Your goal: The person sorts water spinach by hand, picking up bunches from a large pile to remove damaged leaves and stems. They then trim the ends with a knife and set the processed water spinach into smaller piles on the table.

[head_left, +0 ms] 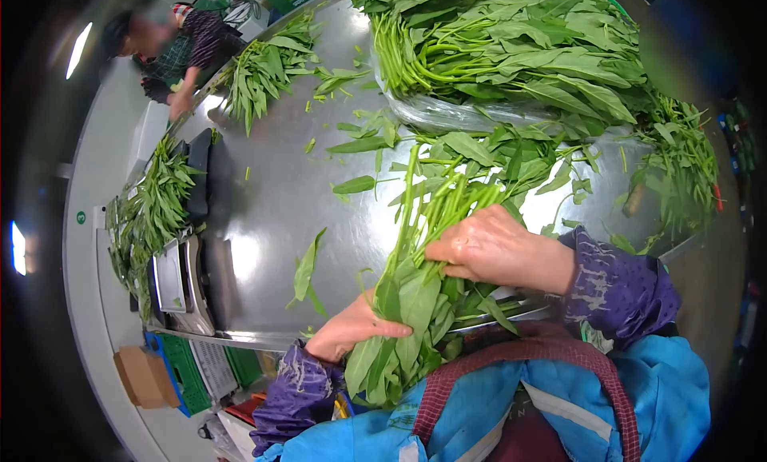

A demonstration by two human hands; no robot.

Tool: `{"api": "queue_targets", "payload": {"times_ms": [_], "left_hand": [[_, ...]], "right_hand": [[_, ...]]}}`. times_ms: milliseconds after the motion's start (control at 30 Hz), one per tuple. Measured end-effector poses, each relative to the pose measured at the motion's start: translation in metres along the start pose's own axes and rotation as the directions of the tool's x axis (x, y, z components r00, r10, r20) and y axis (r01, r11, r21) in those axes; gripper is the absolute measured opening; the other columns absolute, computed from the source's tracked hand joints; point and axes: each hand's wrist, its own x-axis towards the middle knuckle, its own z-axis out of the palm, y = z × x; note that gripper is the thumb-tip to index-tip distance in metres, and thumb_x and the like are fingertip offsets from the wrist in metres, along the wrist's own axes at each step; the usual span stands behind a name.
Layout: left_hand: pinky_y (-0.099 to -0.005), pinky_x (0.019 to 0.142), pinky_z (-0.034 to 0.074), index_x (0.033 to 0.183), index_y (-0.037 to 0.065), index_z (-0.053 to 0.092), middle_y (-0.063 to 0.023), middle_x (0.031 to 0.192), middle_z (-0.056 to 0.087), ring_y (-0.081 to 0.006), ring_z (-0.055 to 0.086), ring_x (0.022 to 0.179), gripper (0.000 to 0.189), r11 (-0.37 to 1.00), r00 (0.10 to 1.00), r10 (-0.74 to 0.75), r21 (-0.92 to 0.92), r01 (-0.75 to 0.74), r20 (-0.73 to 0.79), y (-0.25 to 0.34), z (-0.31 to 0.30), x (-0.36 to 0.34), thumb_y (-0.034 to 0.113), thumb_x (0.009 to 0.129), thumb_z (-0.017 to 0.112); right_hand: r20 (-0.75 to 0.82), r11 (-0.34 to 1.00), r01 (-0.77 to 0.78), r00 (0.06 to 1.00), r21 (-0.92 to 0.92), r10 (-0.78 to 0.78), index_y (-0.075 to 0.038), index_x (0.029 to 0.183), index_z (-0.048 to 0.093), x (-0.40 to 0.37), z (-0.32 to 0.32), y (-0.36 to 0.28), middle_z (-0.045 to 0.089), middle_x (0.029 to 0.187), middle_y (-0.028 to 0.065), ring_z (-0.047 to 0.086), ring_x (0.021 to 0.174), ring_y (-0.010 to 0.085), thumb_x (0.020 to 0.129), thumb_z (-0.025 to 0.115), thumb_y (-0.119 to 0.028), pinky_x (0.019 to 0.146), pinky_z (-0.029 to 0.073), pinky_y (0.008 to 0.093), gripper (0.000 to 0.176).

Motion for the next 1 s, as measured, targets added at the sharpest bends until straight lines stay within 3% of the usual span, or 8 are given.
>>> {"api": "queue_targets", "payload": {"times_ms": [200,333,400,500,600,767,900,1000], "left_hand": [[-0.0317,0.103,0.027,0.137,0.004,0.027,-0.0075,0.133,0.039,-0.0179,0.035,0.123,0.086,1.000,0.979,-0.025,0.016,0.023,0.201,-0.018,0.017,0.009,0.006,0.066,0.076],[-0.0315,0.102,0.029,0.136,0.004,0.027,-0.0077,0.133,0.039,-0.0179,0.036,0.122,0.083,0.998,0.980,-0.058,0.023,0.054,0.192,-0.026,0.022,0.009,0.000,0.068,0.073],[-0.0302,0.100,0.033,0.135,0.003,0.031,-0.0090,0.130,0.043,-0.0177,0.041,0.119,0.076,0.997,0.981,-0.082,0.027,0.078,0.175,-0.023,0.025,0.008,-0.006,0.069,0.069],[-0.0293,0.100,0.034,0.136,0.004,0.027,-0.0101,0.133,0.040,-0.0184,0.040,0.121,0.080,0.965,0.974,-0.225,-0.132,0.226,0.026,-0.031,0.012,-0.003,-0.003,0.068,0.070],[-0.0369,0.092,0.044,0.130,0.000,0.036,-0.0146,0.123,0.049,-0.0257,0.052,0.109,0.066,0.888,0.958,-0.286,-0.382,0.256,-0.022,-0.065,-0.028,-0.016,-0.004,0.070,0.062],[-0.0445,0.092,0.043,0.126,-0.002,0.041,-0.0175,0.119,0.053,-0.0309,0.054,0.106,0.061,0.640,0.963,0.152,-0.764,0.076,0.223,-0.102,-0.063,-0.022,-0.001,0.068,0.059],[-0.0434,0.093,0.043,0.126,-0.002,0.041,-0.0170,0.119,0.053,-0.0301,0.054,0.106,0.061,0.653,0.956,0.209,-0.757,0.020,0.205,-0.100,-0.061,-0.025,-0.002,0.068,0.059],[-0.0426,0.093,0.043,0.126,-0.002,0.041,-0.0166,0.119,0.053,-0.0295,0.054,0.106,0.061,0.700,0.967,0.180,-0.714,0.002,0.179,-0.097,-0.057,-0.024,-0.002,0.068,0.059]], "right_hand": [[0.349,0.998,-0.070,0.935,0.007,0.063,-0.003,0.069,0.056,-0.017,-0.030,0.010,0.056,0.057,0.0146,0.058,0.055,0.0324,0.068,0.057,-0.024,0.051,0.047,0.0426,0.020],[0.029,0.776,-0.294,0.941,0.558,0.336,-0.005,0.087,0.057,-0.036,-0.084,0.059,0.054,0.066,-0.0009,0.050,0.055,0.0065,0.080,0.055,-0.024,0.047,0.039,0.0211,0.020],[-0.184,0.479,-0.363,0.610,0.800,0.770,-0.005,0.106,0.050,-0.048,-0.104,0.062,0.054,0.080,-0.0016,0.041,0.053,0.0022,0.084,0.055,-0.028,0.042,0.028,0.0164,0.032],[-0.003,0.487,-0.628,0.611,0.607,0.792,-0.006,0.101,0.053,-0.081,-0.116,0.108,0.059,0.073,0.0045,0.057,0.059,0.0122,0.083,0.057,-0.032,0.052,0.043,0.0242,0.032],[-0.261,0.599,-0.647,0.751,-0.472,0.606,-0.001,0.103,0.051,-0.104,-0.083,0.113,0.061,0.085,0.0174,0.060,0.078,0.0368,0.073,0.065,-0.027,0.068,0.047,0.0442,0.042],[-0.064,0.874,-0.430,0.889,0.225,0.454,0.003,0.115,0.048,-0.081,-0.024,0.085,0.060,0.098,0.0238,0.059,0.090,0.0362,0.074,0.066,-0.034,0.077,0.047,0.0403,0.058],[0.307,0.663,-0.439,0.899,0.607,0.313,-0.002,0.131,0.031,-0.048,0.026,0.035,0.047,0.125,0.0200,0.059,0.096,0.0281,0.078,0.066,-0.030,0.083,0.047,0.0340,0.069],[0.096,0.838,-0.166,0.986,0.519,0.136,-0.005,0.136,0.020,-0.039,0.066,0.011,0.041,0.129,0.0233,0.062,0.081,0.0198,0.080,0.066,-0.026,0.070,0.049,0.0289,0.075]]}}
